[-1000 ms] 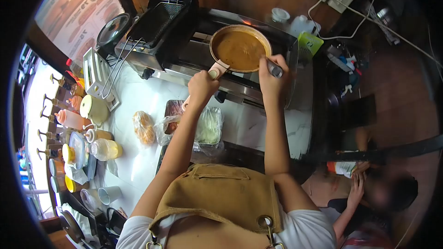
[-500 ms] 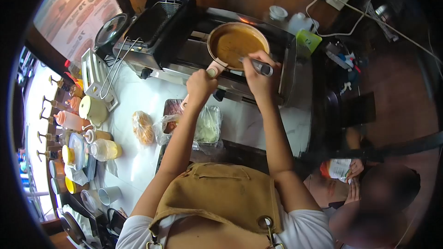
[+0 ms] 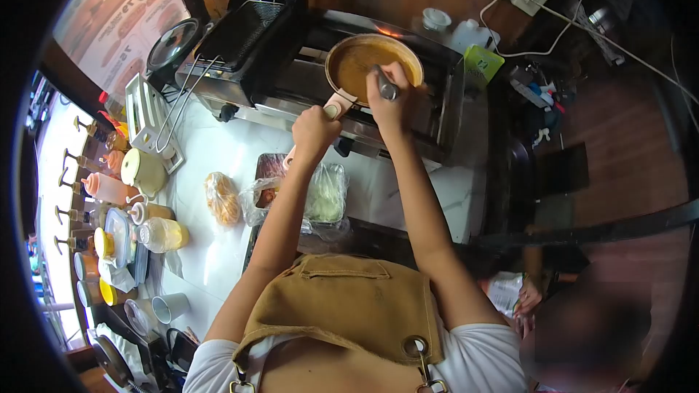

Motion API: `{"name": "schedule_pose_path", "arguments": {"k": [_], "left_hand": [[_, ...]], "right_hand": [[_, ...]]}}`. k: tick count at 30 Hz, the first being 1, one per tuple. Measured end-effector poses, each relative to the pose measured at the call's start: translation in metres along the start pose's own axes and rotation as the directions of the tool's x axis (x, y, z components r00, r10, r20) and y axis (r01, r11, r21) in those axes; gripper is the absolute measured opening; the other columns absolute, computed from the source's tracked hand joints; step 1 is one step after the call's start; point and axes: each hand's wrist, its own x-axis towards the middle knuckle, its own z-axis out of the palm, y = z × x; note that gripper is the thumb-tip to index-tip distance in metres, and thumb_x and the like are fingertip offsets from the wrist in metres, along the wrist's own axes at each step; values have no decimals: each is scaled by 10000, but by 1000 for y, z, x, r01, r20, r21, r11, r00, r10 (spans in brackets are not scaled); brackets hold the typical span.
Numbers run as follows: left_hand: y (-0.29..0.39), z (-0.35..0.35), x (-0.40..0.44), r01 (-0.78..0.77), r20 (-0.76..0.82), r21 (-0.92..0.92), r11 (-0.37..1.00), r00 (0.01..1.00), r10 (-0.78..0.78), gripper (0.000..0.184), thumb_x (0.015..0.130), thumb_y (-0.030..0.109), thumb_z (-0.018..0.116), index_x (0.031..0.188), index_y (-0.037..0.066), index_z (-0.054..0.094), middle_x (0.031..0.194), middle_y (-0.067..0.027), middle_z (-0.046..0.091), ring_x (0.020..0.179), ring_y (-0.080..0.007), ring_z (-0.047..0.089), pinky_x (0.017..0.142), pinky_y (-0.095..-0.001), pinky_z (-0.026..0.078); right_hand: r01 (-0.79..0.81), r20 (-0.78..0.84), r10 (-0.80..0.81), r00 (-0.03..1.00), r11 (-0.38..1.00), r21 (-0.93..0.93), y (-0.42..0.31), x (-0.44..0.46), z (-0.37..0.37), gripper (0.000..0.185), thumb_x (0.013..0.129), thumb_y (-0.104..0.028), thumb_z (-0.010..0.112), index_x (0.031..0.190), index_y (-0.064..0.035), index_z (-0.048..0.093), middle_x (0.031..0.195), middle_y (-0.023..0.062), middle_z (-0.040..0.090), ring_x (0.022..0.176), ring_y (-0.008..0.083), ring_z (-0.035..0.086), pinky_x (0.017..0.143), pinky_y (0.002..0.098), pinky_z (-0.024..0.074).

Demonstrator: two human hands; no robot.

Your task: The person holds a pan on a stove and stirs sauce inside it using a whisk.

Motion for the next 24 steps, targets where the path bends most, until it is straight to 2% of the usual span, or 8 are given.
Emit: {"name": "schedule_pose_path", "arguments": {"k": [3,5,7,11,13,18,22,24], "left_hand": [[-2,-1,3,11,-29,-21,1000,1000,-12,177,597,141,543,653,-18,598,685,-207,589,655,-350,587,613,-404,474],[0,0,2,19,5,16,1000,1000,-19,175,596,143,545,648,-16,596,686,-208,589,656,-352,586,616,-408,472],[-1,2,0,7,-29,6,1000,1000,-7,188,588,151,542,656,-16,599,690,-207,591,661,-352,586,621,-407,473],[0,2,1,18,21,17,1000,1000,-19,198,591,157,547,667,-18,601,700,-210,592,680,-352,588,631,-407,473],[-1,1,3,24,16,12,1000,1000,-24,201,592,159,549,669,-19,602,704,-212,592,687,-353,588,633,-408,472],[1,-1,2,6,21,22,1000,1000,-6,196,594,148,547,674,-23,601,705,-210,593,691,-356,586,637,-409,470],[1,0,2,7,26,29,1000,1000,-8,191,595,143,548,671,-24,600,707,-212,592,691,-356,586,638,-410,469],[-1,4,4,26,39,39,999,999,-28,286,636,252,579,697,-26,609,736,-224,590,726,-373,577,653,-429,456]], "right_hand": [[-11,-29,5,1000,982,-189,-1,0,-12,113,652,-185,616,651,-117,526,557,36,568,535,224,555,611,322,363],[42,44,-36,998,990,-133,-15,-4,-23,120,640,-183,627,649,-117,527,549,36,566,527,223,550,604,313,364],[-15,115,0,993,992,125,-17,-5,-16,128,645,-187,631,647,-118,523,550,33,568,535,224,552,590,317,352],[88,-26,-90,996,994,-68,12,3,6,116,685,-176,603,666,-113,507,555,26,574,547,214,564,634,330,357],[-8,-61,11,998,999,52,25,5,8,114,693,-189,597,668,-122,508,559,18,578,553,220,563,628,340,346],[-105,-123,79,989,969,-223,32,-1,-19,122,693,-227,587,667,-137,508,567,39,585,521,254,539,754,398,291],[-108,-52,98,994,956,-272,-1,-3,-49,121,682,-207,590,657,-125,505,541,56,568,528,257,544,768,397,320],[-69,3,71,997,976,-205,-15,-6,-50,116,674,-192,594,658,-118,507,544,56,567,529,255,549,776,380,337]]}}
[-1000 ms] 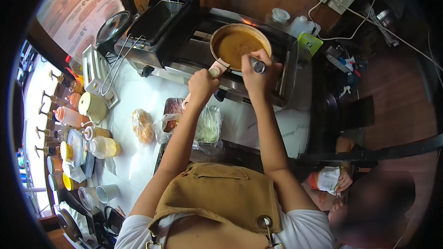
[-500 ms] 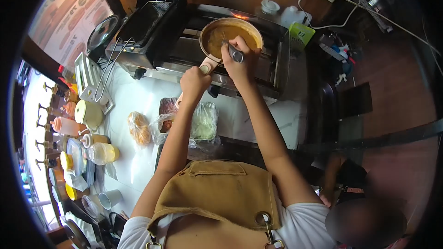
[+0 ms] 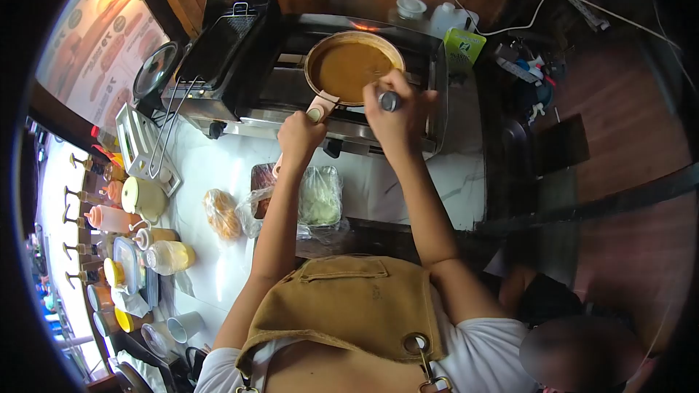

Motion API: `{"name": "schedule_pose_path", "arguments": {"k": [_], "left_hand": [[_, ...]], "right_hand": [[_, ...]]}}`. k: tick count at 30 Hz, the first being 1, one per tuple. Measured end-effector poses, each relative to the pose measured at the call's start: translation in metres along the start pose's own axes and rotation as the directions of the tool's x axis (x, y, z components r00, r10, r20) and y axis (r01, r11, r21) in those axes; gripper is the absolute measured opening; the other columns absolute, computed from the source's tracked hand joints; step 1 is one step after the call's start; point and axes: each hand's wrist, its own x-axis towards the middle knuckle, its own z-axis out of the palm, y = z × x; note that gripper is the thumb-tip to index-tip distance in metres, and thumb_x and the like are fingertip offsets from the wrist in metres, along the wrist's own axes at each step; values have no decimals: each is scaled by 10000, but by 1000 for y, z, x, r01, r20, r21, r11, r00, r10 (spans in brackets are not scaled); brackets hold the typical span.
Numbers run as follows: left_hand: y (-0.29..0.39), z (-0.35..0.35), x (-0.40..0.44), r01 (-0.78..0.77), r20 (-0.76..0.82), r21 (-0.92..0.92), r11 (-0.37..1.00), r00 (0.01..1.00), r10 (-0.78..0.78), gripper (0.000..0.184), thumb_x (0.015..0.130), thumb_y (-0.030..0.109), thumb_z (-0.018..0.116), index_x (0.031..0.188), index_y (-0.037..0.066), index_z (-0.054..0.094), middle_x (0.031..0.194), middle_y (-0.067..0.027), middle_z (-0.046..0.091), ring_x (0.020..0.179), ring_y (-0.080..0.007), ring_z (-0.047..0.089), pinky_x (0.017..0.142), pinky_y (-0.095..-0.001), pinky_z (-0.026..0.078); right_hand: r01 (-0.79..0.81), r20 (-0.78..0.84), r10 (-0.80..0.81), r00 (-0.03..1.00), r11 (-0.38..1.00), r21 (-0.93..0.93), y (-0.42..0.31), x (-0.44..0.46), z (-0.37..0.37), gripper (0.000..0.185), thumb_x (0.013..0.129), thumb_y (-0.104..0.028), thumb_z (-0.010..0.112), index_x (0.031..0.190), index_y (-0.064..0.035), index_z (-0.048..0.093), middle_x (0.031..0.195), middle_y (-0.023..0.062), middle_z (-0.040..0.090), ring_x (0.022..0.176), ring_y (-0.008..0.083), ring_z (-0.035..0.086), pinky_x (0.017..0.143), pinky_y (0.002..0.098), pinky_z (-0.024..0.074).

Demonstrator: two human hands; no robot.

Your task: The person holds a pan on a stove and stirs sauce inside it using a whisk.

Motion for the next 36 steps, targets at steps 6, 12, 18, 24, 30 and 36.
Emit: {"name": "schedule_pose_path", "arguments": {"k": [6,12,18,24,30,36], "left_hand": [[2,-4,-3,-25,-25,-4,1000,999,25,204,588,151,537,666,-26,600,708,-218,592,689,-363,584,647,-416,467],[3,-4,-2,-3,-12,-10,1000,1000,3,200,590,153,550,675,-19,606,706,-210,594,687,-356,587,637,-411,468],[2,-2,-1,-6,8,-2,1000,1000,6,225,593,181,569,683,-22,608,707,-213,593,692,-360,584,634,-416,465],[0,0,0,-8,-2,4,1000,1000,8,254,593,200,574,699,-28,610,717,-221,591,706,-366,581,644,-423,459],[2,-1,-2,-12,-16,-1,1000,1000,12,195,595,144,543,685,-17,607,709,-207,596,687,-353,589,636,-409,469],[1,-1,-1,-12,-9,-7,1000,1000,12,197,601,157,554,678,-17,605,709,-209,596,685,-354,589,631,-410,470]], "right_hand": [[107,157,-167,973,937,331,8,4,46,106,658,-143,608,697,-105,517,582,47,575,565,222,586,539,326,408],[151,-30,-149,988,985,88,39,15,49,115,680,-176,592,728,-111,510,571,37,565,567,232,560,624,360,354],[48,29,-48,998,999,5,24,-2,20,140,700,-205,581,743,-110,486,595,34,563,613,239,561,730,416,288],[11,55,-2,998,987,-161,8,1,12,152,700,-227,585,752,-121,490,602,45,566,654,247,562,768,418,272],[12,50,-22,999,984,180,40,21,45,135,724,-197,598,776,-85,545,653,92,599,633,251,592,618,338,403],[-178,307,-10,952,797,577,50,33,51,149,764,-140,571,832,-8,586,567,43,562,518,95,534,480,196,373]]}}
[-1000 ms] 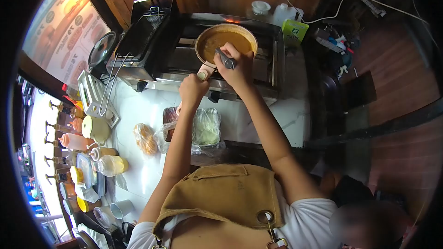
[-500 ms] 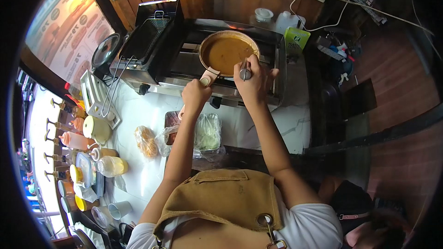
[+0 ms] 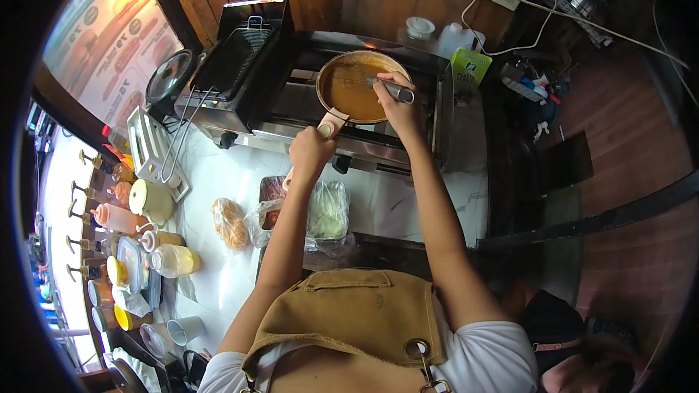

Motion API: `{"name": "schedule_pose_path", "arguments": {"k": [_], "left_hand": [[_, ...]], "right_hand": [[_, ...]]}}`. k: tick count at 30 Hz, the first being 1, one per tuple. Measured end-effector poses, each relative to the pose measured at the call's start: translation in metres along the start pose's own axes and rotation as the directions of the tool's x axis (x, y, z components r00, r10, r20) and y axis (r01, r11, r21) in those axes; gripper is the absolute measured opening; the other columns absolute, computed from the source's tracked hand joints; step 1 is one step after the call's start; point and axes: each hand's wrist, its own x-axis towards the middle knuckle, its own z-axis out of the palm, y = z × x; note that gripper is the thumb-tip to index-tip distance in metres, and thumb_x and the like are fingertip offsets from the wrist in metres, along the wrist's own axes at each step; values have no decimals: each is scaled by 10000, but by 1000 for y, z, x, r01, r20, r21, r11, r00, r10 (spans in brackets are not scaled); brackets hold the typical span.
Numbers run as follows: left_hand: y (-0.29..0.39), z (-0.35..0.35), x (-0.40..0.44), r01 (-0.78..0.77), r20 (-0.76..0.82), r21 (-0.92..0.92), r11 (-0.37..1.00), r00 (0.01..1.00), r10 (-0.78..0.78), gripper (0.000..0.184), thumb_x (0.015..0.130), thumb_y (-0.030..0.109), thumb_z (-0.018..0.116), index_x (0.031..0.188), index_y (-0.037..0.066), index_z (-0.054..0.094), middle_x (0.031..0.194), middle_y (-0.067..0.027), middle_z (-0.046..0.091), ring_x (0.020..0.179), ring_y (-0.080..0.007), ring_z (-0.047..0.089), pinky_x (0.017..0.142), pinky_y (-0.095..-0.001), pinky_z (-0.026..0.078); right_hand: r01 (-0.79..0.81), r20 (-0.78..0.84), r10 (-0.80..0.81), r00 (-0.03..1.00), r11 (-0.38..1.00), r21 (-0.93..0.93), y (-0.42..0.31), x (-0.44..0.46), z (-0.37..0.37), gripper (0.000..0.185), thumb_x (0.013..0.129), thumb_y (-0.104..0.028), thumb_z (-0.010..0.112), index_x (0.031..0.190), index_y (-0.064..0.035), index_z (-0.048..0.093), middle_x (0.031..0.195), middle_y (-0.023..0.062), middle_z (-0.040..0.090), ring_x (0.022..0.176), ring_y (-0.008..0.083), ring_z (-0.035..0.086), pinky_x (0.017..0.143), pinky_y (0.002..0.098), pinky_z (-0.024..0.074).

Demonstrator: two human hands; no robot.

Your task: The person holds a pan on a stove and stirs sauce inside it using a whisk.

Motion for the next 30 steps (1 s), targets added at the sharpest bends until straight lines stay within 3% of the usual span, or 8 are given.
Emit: {"name": "schedule_pose_path", "arguments": {"k": [7,9,12,14,17,23,25,30], "left_hand": [[-1,3,0,-4,-28,23,1000,1000,4,195,601,161,563,667,-18,602,702,-209,594,680,-355,587,628,-411,468],[0,0,-1,-7,-12,17,1000,1000,7,193,599,161,561,663,-17,600,700,-208,594,679,-356,587,629,-411,468],[1,0,-2,-7,-5,11,1000,1000,7,191,596,159,558,659,-16,598,699,-207,594,680,-357,586,632,-412,468],[0,1,-1,-6,-12,10,1000,1000,6,190,593,158,556,658,-16,598,699,-207,593,682,-357,586,634,-413,468],[-2,2,0,-26,-39,12,1000,999,26,194,592,156,554,662,-20,599,705,-208,594,688,-356,586,637,-414,468],[0,0,0,-7,10,18,1000,1000,7,199,595,163,559,663,-20,600,710,-205,596,692,-355,587,641,-415,468],[2,-1,0,10,7,20,1000,1000,-10,202,594,163,558,667,-20,602,714,-208,595,695,-357,587,645,-414,468],[-1,0,0,9,-4,15,1000,1000,-9,205,593,162,551,670,-21,604,718,-212,595,697,-360,586,652,-412,467]], "right_hand": [[-142,276,109,955,985,101,-19,-1,-35,187,799,-126,519,895,22,581,621,36,555,534,70,512,531,179,393],[-55,243,40,969,997,55,-17,1,-26,170,772,-151,567,870,-16,601,583,27,571,484,61,510,440,184,360],[-18,139,14,990,1000,23,1,4,-13,170,757,-187,582,871,-65,613,633,32,610,526,96,554,503,211,379],[93,-89,-137,987,918,-385,-5,3,-10,153,723,-223,599,827,-112,621,690,35,634,602,149,590,640,268,371],[17,-212,-183,960,794,-608,-28,-10,-17,134,692,-246,608,768,-137,618,720,36,635,658,183,594,731,312,315],[-21,-179,-106,978,806,-591,-60,-36,-25,135,705,-215,587,758,-96,626,533,25,575,459,141,530,650,272,358],[-130,-132,113,985,983,-128,-43,-32,-14,121,672,-217,607,690,-100,628,610,58,614,585,194,596,728,297,343],[-92,-259,-16,966,913,-396,-21,-17,-3,160,669,-241,620,770,-118,639,659,49,627,657,193,608,725,309,372]]}}
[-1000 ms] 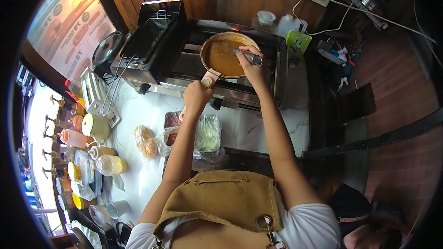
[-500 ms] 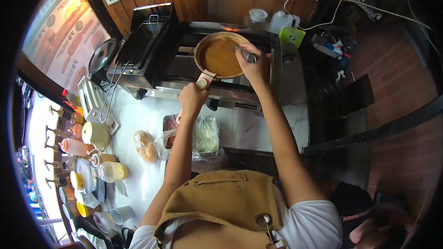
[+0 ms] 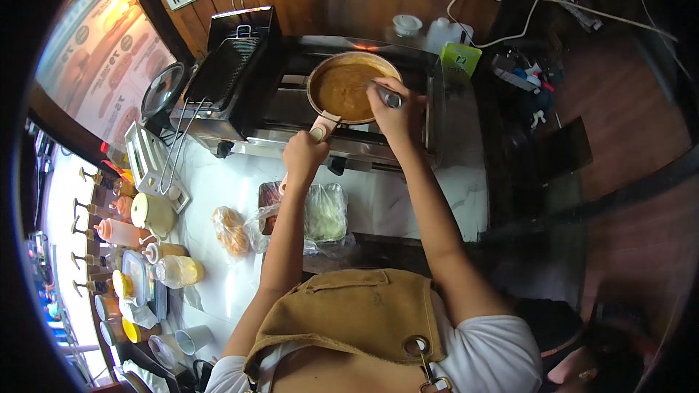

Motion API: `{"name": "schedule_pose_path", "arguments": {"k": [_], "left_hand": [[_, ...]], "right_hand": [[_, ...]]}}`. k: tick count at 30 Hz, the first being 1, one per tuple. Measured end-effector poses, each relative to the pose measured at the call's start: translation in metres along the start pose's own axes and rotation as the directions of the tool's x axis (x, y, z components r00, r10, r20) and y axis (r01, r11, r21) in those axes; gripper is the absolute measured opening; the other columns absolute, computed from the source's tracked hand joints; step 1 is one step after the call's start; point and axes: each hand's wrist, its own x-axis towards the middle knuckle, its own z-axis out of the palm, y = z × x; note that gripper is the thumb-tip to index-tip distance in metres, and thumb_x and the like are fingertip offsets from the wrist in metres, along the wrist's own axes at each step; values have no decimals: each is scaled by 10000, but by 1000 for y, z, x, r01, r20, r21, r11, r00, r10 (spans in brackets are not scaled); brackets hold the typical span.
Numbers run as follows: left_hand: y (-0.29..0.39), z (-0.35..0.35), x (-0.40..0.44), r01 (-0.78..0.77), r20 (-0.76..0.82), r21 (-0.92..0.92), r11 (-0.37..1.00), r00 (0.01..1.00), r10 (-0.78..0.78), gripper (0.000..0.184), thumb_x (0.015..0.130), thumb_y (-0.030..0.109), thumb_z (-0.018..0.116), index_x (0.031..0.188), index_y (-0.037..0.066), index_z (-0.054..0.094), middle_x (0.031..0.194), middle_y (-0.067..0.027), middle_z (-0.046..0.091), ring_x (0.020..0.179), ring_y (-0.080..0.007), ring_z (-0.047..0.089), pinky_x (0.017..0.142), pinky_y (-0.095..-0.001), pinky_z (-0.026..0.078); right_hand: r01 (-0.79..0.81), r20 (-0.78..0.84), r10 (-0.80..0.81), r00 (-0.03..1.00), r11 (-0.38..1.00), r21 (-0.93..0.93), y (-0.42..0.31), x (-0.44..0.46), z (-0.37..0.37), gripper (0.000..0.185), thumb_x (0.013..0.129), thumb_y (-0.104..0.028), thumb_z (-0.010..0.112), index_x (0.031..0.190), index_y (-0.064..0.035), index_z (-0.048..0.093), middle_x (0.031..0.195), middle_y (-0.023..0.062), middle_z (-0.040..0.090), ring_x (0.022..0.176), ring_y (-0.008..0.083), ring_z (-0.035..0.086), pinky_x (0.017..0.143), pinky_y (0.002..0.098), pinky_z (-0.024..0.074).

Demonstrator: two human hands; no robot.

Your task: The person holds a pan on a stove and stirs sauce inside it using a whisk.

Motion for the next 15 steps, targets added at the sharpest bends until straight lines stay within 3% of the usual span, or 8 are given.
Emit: {"name": "schedule_pose_path", "arguments": {"k": [1,4,6,7,10,12,13,15], "left_hand": [[0,-1,0,6,11,-7,1000,1000,-6,204,593,160,548,669,-21,604,720,-213,595,698,-362,586,655,-412,467],[-1,-1,1,2,-18,-1,1000,1000,-2,206,590,158,542,669,-22,603,710,-217,592,695,-364,586,651,-413,469],[1,2,0,-19,-10,2,1000,1000,19,206,589,158,542,668,-22,603,706,-218,592,692,-364,586,648,-413,469],[2,0,-1,-7,-11,2,1000,1000,7,204,589,157,542,666,-21,602,703,-217,591,687,-364,586,643,-414,469],[4,0,-2,-2,-15,7,1000,1000,2,199,590,156,542,664,-19,602,701,-214,592,681,-364,584,637,-417,468],[2,-3,-1,2,-30,10,1000,1000,-2,197,591,155,541,663,-18,602,702,-213,592,681,-364,584,635,-418,468],[2,-3,-1,-3,-18,2,1000,1000,3,196,592,154,541,665,-16,603,702,-211,593,682,-362,585,636,-419,468],[0,-1,-1,-25,-32,-10,1000,999,25,196,596,157,543,670,-15,604,699,-208,594,681,-359,587,637,-419,470]], "right_hand": [[63,-72,-64,995,998,-8,8,0,-1,162,659,-240,629,764,-117,639,649,53,625,656,195,607,722,310,372],[21,-9,-23,1000,977,-210,-19,-8,-23,163,653,-232,632,757,-106,636,633,59,620,659,207,607,761,312,364],[-28,167,4,986,990,139,-11,-13,-19,157,652,-222,630,754,-102,631,619,65,614,629,208,608,726,308,399],[4,169,-37,985,982,187,-8,-13,-10,154,661,-220,626,758,-101,629,617,73,612,590,206,605,639,299,436],[72,124,-99,987,975,209,0,-8,9,147,666,-214,630,759,-100,626,611,73,611,545,205,596,563,291,448],[150,-98,-142,985,984,91,7,-2,13,125,664,-210,640,745,-115,626,632,59,617,596,193,599,634,294,411],[103,-132,-105,986,994,-23,3,-4,6,93,662,-201,645,707,-125,617,633,40,617,621,187,591,669,276,350],[174,-80,-193,978,964,-202,-11,-12,-12,80,660,-193,644,691,-131,605,621,26,615,602,174,574,659,263,307]]}}
